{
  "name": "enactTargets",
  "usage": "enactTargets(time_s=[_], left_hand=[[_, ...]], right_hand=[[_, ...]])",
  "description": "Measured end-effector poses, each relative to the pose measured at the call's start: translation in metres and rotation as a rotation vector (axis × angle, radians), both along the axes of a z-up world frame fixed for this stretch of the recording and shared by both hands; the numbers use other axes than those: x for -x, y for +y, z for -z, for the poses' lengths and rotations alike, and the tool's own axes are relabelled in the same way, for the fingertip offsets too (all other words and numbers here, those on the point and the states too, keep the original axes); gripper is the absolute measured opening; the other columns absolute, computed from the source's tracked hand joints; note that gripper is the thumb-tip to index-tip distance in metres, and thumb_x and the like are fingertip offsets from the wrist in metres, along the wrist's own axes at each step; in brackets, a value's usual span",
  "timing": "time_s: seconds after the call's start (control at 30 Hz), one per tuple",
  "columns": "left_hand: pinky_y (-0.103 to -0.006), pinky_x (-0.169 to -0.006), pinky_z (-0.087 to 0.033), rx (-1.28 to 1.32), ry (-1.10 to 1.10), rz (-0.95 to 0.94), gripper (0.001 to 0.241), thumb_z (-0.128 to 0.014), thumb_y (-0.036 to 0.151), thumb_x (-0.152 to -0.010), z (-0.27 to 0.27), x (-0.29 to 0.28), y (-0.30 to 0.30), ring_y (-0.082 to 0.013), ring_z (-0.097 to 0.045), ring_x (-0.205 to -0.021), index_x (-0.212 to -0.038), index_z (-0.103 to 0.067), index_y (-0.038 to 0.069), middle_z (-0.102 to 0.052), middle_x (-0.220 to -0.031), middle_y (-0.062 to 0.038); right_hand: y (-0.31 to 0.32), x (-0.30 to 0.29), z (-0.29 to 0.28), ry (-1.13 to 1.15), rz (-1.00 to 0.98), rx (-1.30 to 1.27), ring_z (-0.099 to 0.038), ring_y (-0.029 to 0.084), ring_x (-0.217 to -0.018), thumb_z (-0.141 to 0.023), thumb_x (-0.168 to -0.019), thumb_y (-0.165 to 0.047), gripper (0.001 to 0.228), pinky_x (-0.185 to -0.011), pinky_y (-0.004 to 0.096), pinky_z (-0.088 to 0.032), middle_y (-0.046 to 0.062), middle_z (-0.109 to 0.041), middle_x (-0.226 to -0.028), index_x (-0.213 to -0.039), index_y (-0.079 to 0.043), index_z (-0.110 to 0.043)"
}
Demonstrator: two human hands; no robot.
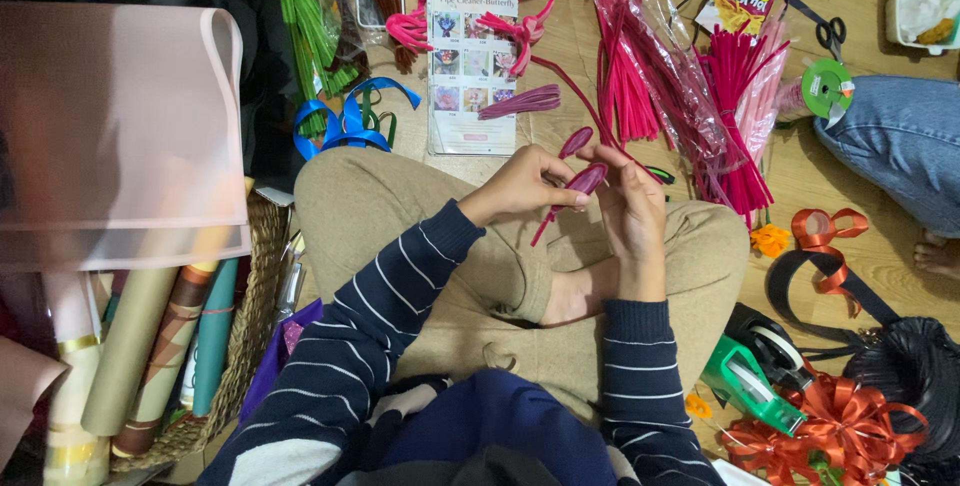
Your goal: The person crafts a butterfly by folding and twisting purple pipe cleaners.
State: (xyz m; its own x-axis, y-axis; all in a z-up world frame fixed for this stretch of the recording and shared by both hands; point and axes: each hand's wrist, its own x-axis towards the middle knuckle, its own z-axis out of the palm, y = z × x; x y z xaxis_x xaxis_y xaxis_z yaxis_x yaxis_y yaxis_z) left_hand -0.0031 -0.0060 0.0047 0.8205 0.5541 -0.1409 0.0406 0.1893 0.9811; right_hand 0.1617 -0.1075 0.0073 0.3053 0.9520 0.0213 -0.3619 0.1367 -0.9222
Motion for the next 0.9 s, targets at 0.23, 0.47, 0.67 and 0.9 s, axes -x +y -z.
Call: enactTargets(time_s=[0.23, 0.47, 0.67, 0.9], left_hand=[[-0.0178, -0.072, -0.057, 0.019, -0.024, 0.04, 0.018, -0.087, 0.02, -0.078, 0.003, -0.001, -0.003, -0.0018, -0.066, -0.078, -0.092, -0.08, 0.013, -0.076, -0.078, 0.002], [-0.0176, -0.07, -0.057, -0.002, -0.046, 0.021, 0.019, -0.088, 0.021, -0.076, -0.004, -0.004, -0.003, -0.0022, -0.068, -0.075, -0.092, -0.081, 0.013, -0.075, -0.074, 0.002], [-0.0165, -0.072, -0.057, 0.066, -0.059, -0.08, 0.019, -0.087, 0.024, -0.079, -0.008, 0.004, 0.0, -0.0007, -0.069, -0.077, -0.094, -0.081, 0.014, -0.077, -0.076, 0.002], [-0.0191, -0.053, -0.061, 0.186, -0.066, -0.38, 0.027, -0.088, 0.026, -0.079, 0.006, -0.01, 0.01, -0.0045, -0.069, -0.068, -0.098, -0.076, 0.011, -0.077, -0.081, 0.001]], right_hand=[[0.0, 0.001, 0.014, 0.059, -0.002, -0.019, -0.06, 0.034, -0.117, -0.061, -0.103, -0.015, 0.026, -0.102, 0.041, -0.05, 0.028, -0.063, -0.111, -0.109, 0.01, -0.067], [0.003, -0.006, 0.025, 0.136, -0.021, -0.034, -0.061, 0.039, -0.122, -0.06, -0.104, -0.022, 0.026, -0.104, 0.045, -0.049, 0.027, -0.063, -0.111, -0.105, 0.004, -0.065], [0.001, -0.007, 0.007, 0.299, -0.115, 0.029, -0.064, 0.028, -0.124, -0.053, -0.106, -0.039, 0.049, -0.095, 0.037, -0.056, 0.02, -0.064, -0.138, -0.143, -0.007, -0.055], [-0.001, 0.003, 0.016, 0.167, -0.095, 0.214, -0.072, 0.024, -0.11, -0.058, -0.105, -0.03, 0.037, -0.1, 0.041, -0.057, 0.012, -0.072, -0.124, -0.131, -0.005, -0.063]])
